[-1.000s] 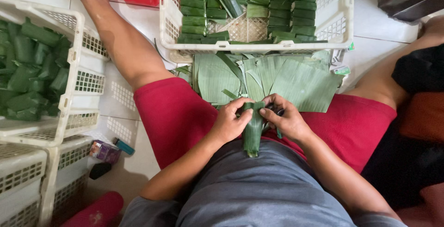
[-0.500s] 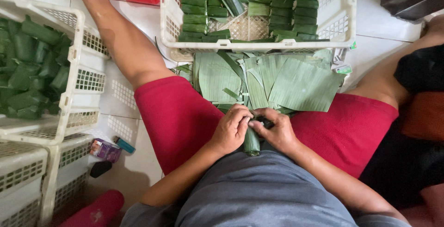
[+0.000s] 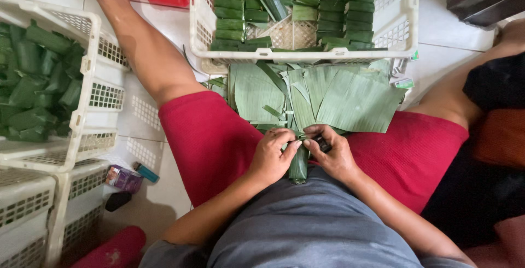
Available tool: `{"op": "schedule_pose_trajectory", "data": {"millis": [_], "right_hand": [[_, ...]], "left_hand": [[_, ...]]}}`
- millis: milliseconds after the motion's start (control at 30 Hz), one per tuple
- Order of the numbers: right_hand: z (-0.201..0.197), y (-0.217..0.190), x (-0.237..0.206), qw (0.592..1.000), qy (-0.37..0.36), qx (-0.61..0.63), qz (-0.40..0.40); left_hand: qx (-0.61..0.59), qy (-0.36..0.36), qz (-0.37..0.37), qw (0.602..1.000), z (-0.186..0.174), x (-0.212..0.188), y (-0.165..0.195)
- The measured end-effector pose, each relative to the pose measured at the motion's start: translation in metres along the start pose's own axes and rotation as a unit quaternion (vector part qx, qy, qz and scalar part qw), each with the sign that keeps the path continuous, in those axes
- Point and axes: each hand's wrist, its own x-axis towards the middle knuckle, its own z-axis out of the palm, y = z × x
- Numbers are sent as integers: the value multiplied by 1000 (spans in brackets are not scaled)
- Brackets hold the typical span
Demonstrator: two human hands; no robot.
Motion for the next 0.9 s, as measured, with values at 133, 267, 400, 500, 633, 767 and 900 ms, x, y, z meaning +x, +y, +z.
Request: {"op": "schedule_pose_trajectory", "data": {"millis": [133, 267, 400, 500, 633, 767, 900], "right_hand": [[1, 5, 8, 990, 29, -10, -141], [4, 15, 19, 985, 39, 65, -155], [7, 23, 17, 976, -10, 207, 72], [7, 23, 7, 948, -78, 283, 125], [8, 7, 1, 949, -153, 234, 142], [-8, -24, 3, 968, -144, -205, 26], [-12, -53, 5, 952, -98, -275, -91]], "left_hand": [[-67, -73, -91, 991, 10, -3, -17], [-495, -86, -294, 813, 24, 1, -35], [-530, -20, -344, 775, 34, 3, -42], [-477, -24, -313, 821, 29, 4, -49], [-341, -27, -231, 911, 16, 8, -50], [-213, -52, -161, 962, 1, 16, -42], [-132, -70, -147, 978, -10, 23, -24]]}}
